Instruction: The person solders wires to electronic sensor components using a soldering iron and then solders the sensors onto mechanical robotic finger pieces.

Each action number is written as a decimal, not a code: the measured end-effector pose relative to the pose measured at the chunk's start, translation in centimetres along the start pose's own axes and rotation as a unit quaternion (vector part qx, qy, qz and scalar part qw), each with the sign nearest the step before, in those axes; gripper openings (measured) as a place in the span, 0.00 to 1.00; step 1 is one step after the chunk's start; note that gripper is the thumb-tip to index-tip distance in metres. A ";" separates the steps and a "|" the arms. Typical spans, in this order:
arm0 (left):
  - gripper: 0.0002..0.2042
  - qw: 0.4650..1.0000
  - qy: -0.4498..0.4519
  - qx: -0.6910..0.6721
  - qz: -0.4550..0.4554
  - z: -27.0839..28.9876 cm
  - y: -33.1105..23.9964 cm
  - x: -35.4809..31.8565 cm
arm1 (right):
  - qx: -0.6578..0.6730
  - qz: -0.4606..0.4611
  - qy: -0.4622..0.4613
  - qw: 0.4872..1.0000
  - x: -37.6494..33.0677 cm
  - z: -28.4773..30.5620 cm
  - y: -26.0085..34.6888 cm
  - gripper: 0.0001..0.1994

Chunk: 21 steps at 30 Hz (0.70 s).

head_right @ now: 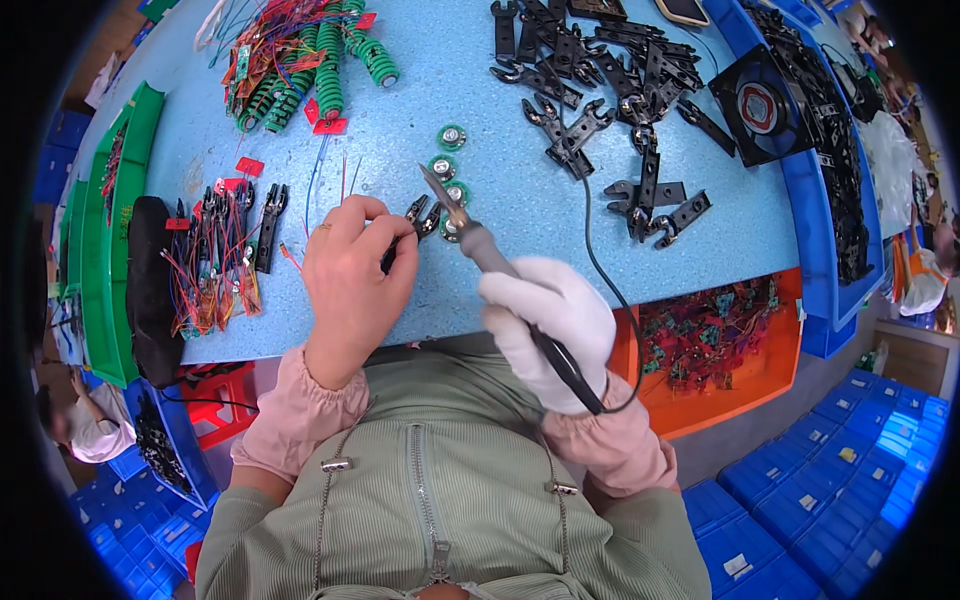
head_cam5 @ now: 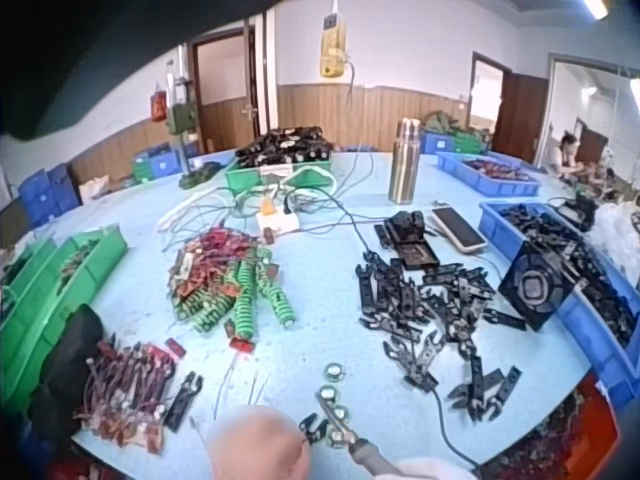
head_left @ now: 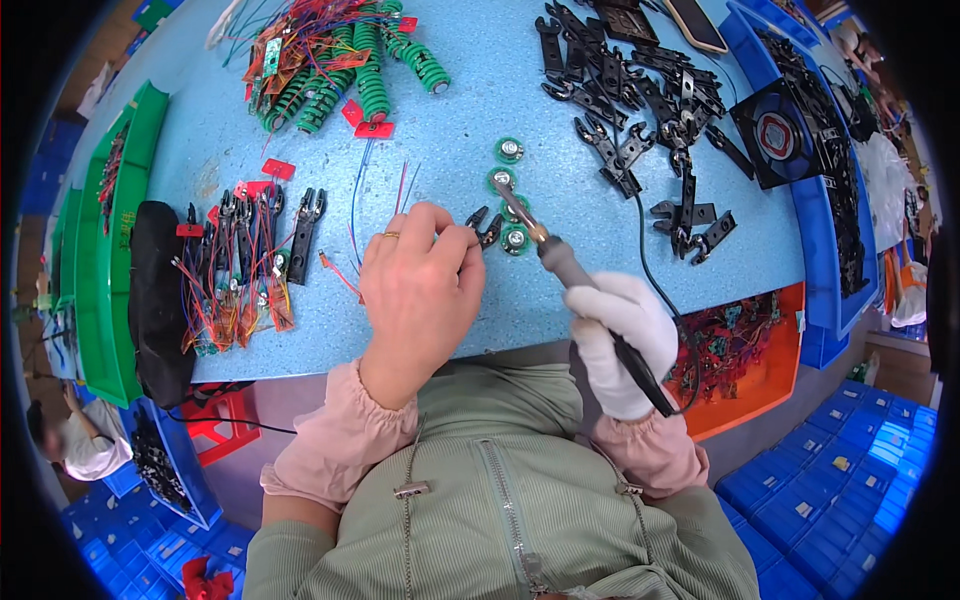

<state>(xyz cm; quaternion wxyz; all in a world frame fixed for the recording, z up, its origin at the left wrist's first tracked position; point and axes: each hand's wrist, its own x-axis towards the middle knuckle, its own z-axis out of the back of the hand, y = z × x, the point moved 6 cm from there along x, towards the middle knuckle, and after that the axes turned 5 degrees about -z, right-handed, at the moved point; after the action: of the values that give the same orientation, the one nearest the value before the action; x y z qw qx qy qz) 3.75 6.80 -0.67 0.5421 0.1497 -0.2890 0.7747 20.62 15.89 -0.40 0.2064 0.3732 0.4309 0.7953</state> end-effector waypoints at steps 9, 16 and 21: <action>0.05 0.999 0.006 0.032 -0.027 0.1 -0.5 0.5 | 0.002 -0.048 -0.003 0.999 -2.4 0.7 0.9 0.14; 0.05 0.999 0.012 0.038 -0.030 0.1 -0.5 0.4 | -0.023 -0.030 0.008 0.999 -2.6 0.5 0.8 0.14; 0.05 0.998 0.017 0.045 -0.033 0.2 -0.6 0.5 | -0.012 -0.023 -0.003 1.000 -2.6 0.3 0.6 0.16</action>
<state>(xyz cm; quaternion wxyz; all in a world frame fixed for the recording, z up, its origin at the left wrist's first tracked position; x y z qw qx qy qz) 4.09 7.19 -0.09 0.5652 0.1704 -0.2399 0.7707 22.54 14.09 -0.89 0.2310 0.3630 0.4288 0.7943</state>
